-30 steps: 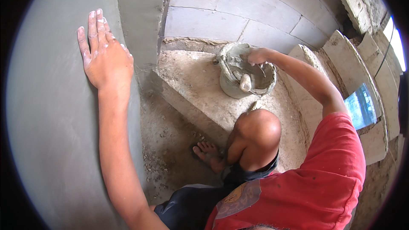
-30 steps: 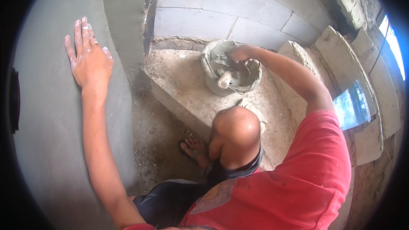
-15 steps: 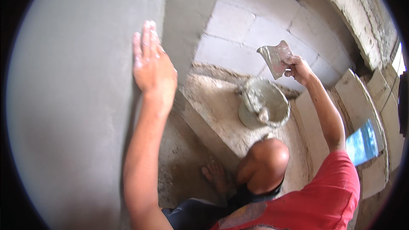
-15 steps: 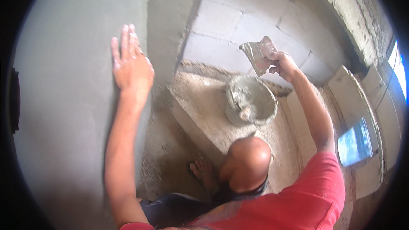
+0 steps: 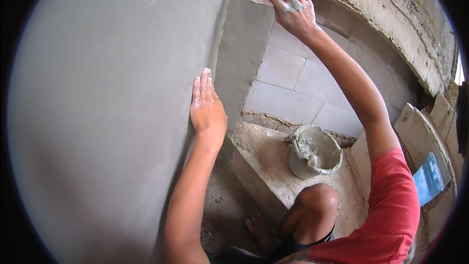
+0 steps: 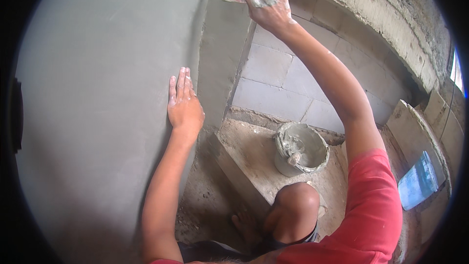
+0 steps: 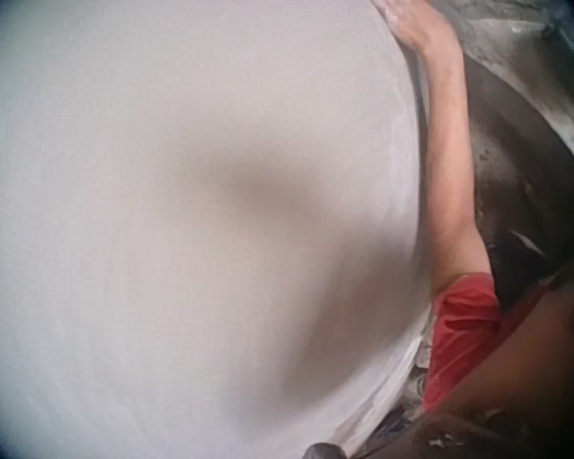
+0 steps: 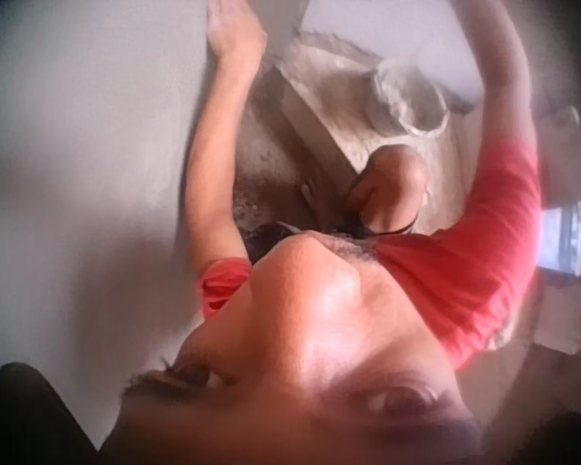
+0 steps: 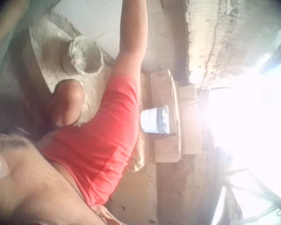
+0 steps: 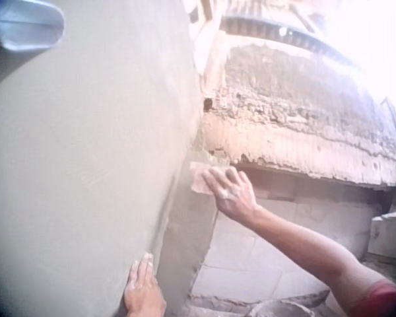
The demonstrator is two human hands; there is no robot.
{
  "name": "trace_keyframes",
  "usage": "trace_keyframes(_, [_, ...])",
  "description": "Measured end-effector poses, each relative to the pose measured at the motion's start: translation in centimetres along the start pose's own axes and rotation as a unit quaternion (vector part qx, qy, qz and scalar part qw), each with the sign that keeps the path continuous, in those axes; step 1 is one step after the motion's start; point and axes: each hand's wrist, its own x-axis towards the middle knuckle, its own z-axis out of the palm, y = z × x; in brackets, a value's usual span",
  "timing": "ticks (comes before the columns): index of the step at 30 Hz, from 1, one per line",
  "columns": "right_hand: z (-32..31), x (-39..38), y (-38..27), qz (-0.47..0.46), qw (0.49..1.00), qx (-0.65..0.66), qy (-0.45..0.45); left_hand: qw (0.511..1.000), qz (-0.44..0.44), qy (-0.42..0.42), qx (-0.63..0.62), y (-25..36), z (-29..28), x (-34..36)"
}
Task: The person applies and smooths wet plaster onto a curved wall section using a trowel and a float. They repeatedly scoop material from a bucket and spread it evenly across the surface.
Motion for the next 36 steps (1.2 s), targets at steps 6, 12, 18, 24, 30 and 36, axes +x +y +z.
trace_keyframes(6, [4.0,2.0,-0.4,0.025,0.997,-0.068,-0.015,1.000,0.004,0.001,-0.007,0.0,0.1,-0.1])
trace_keyframes(12, [5.7,1.4,-2.8,-0.002,0.997,-0.056,-0.056,1.000,0.006,0.007,-0.021,0.1,0.6,0.2])
trace_keyframes(18, [2.5,-1.4,-4.4,-0.044,0.996,0.004,-0.082,0.999,-0.002,0.027,-0.036,0.3,0.9,0.2])
trace_keyframes(24, [3.8,3.7,0.0,0.052,0.998,-0.039,-0.005,0.999,-0.003,0.028,-0.046,0.3,0.9,0.2])
trace_keyframes(30, [4.6,3.4,-0.6,0.023,0.998,-0.048,-0.037,0.998,0.002,0.037,-0.044,0.2,1.0,0.2])
trace_keyframes(36, [4.8,1.3,-3.3,0.014,0.998,-0.016,-0.057,0.998,-0.001,0.044,-0.050,0.3,1.0,0.1])
